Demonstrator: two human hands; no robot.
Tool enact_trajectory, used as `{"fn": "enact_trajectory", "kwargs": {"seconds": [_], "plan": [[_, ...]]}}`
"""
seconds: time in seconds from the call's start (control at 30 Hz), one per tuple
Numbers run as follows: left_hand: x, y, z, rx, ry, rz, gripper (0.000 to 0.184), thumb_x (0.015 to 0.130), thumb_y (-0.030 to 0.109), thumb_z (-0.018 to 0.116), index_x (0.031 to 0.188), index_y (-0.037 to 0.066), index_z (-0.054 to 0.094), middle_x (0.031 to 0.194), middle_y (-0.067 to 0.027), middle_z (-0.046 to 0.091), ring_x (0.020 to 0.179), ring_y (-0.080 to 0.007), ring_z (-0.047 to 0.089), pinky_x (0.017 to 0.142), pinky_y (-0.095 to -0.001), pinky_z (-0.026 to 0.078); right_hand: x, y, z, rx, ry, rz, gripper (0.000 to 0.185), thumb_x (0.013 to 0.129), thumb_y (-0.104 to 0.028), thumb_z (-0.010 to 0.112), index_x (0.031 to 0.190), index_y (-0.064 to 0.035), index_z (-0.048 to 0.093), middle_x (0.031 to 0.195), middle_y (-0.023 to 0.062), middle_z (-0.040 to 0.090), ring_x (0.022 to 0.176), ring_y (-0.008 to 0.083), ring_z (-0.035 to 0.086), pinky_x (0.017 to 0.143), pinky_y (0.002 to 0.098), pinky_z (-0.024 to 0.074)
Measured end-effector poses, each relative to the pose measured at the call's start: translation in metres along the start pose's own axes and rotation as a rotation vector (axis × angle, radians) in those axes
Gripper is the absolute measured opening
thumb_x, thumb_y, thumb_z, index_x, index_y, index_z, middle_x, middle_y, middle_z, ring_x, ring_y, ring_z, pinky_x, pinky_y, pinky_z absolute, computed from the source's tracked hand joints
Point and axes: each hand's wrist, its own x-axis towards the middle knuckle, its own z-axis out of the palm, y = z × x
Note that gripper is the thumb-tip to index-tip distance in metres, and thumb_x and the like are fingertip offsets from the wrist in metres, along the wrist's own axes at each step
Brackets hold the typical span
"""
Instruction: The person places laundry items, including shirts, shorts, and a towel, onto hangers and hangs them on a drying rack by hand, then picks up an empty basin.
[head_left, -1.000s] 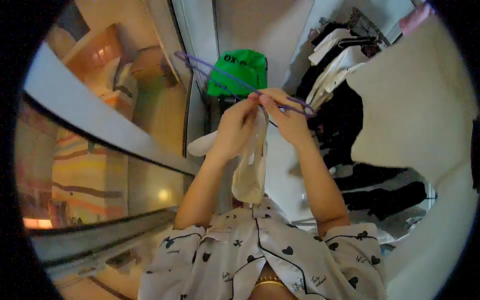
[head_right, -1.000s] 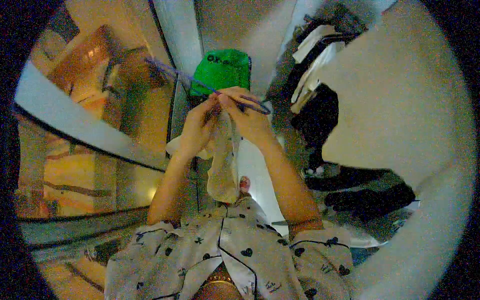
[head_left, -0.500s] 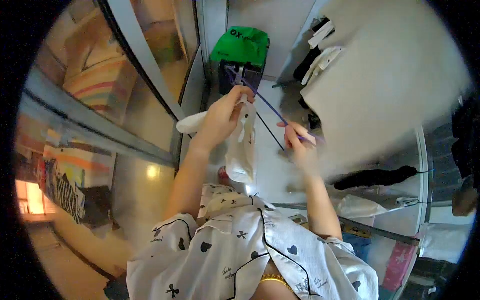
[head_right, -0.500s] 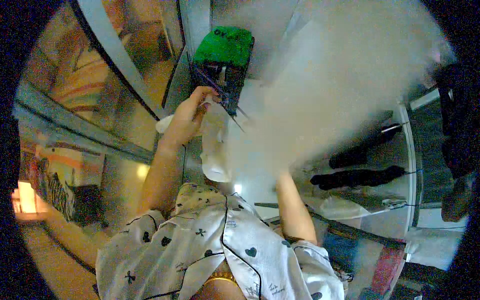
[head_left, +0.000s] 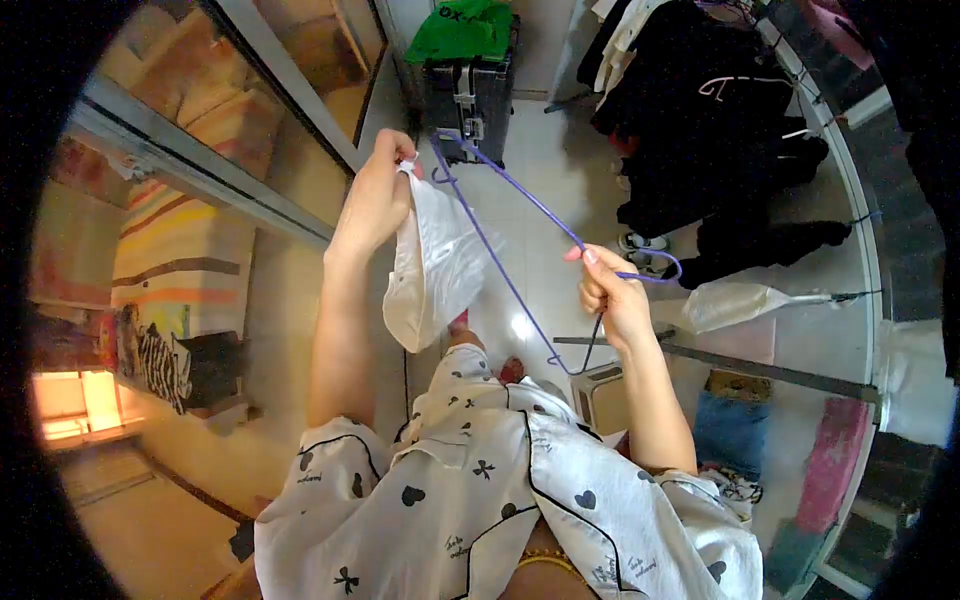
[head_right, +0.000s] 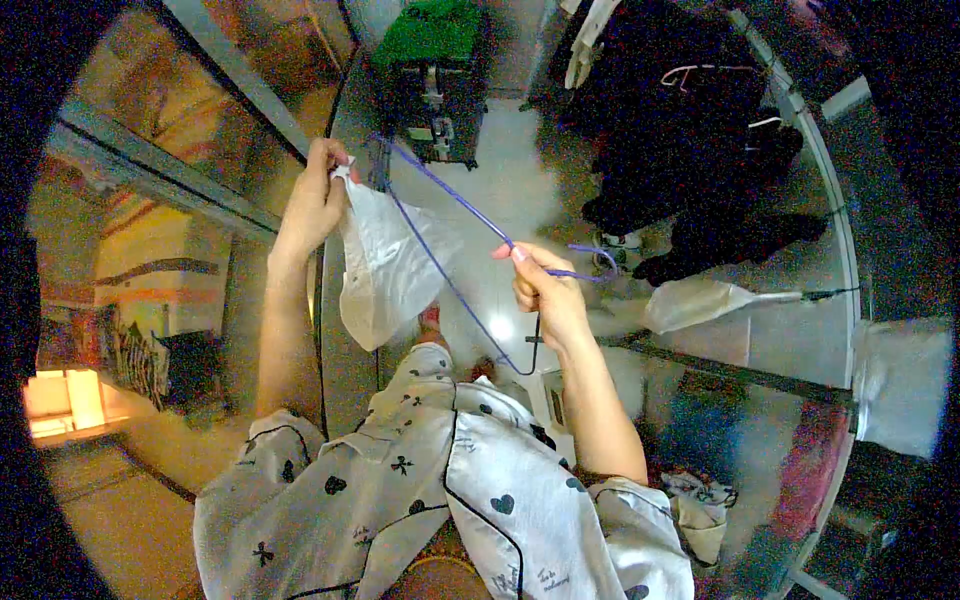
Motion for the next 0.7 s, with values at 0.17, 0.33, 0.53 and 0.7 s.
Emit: {"fn": "enact_trajectory", "kwargs": {"seconds": [0.17, 0.33, 0.53, 0.7], "plan": [[-0.021, 0.002, 0.0, -0.147, 0.07, 0.153, 0.03, 0.082, -0.01, 0.04, 0.107, 0.006, 0.037, 0.092, -0.0071, 0.05, 0.085, -0.0155, 0.052, 0.077, -0.0279, 0.044, -0.02, 0.006, 0.011, 0.129, -0.086, 0.053, 0.028, 0.097, -0.028, 0.051, 0.101, -0.0013, 0.059, 0.055, -0.0079, 0.022, 0.046, 0.0049, 0.021, 0.045, 0.0238, 0.0161], [-0.03, 0.0, -0.001, -0.58, 0.009, 0.089, 0.035, 0.074, -0.014, 0.036, 0.105, 0.003, 0.035, 0.092, -0.0074, 0.047, 0.084, -0.013, 0.05, 0.079, -0.0256, 0.042, -0.033, 0.012, 0.018, 0.159, -0.082, 0.054, 0.026, 0.097, -0.025, 0.052, 0.101, -0.0014, 0.06, 0.055, -0.0092, 0.026, 0.045, 0.0036, 0.022, 0.043, 0.0229, 0.016], [-0.03, -0.014, -0.012, -0.646, -0.048, 0.125, 0.037, 0.068, -0.013, 0.037, 0.101, 0.003, 0.039, 0.09, -0.0069, 0.046, 0.081, -0.0132, 0.048, 0.078, -0.0246, 0.041, -0.035, 0.014, 0.031, 0.12, -0.105, 0.031, 0.026, 0.098, -0.026, 0.051, 0.099, -0.0026, 0.06, 0.054, -0.0093, 0.024, 0.045, 0.0037, 0.02, 0.043, 0.0235, 0.0149], [-0.032, 0.004, -0.004, -0.365, -0.064, 0.166, 0.041, 0.066, -0.017, 0.033, 0.101, 0.002, 0.044, 0.088, -0.0065, 0.046, 0.079, -0.0141, 0.048, 0.079, -0.0255, 0.041, -0.042, 0.019, 0.038, 0.163, -0.069, -0.019, 0.026, 0.097, -0.027, 0.052, 0.099, -0.0025, 0.061, 0.055, -0.0092, 0.024, 0.045, 0.004, 0.02, 0.043, 0.0237, 0.0146]]}}
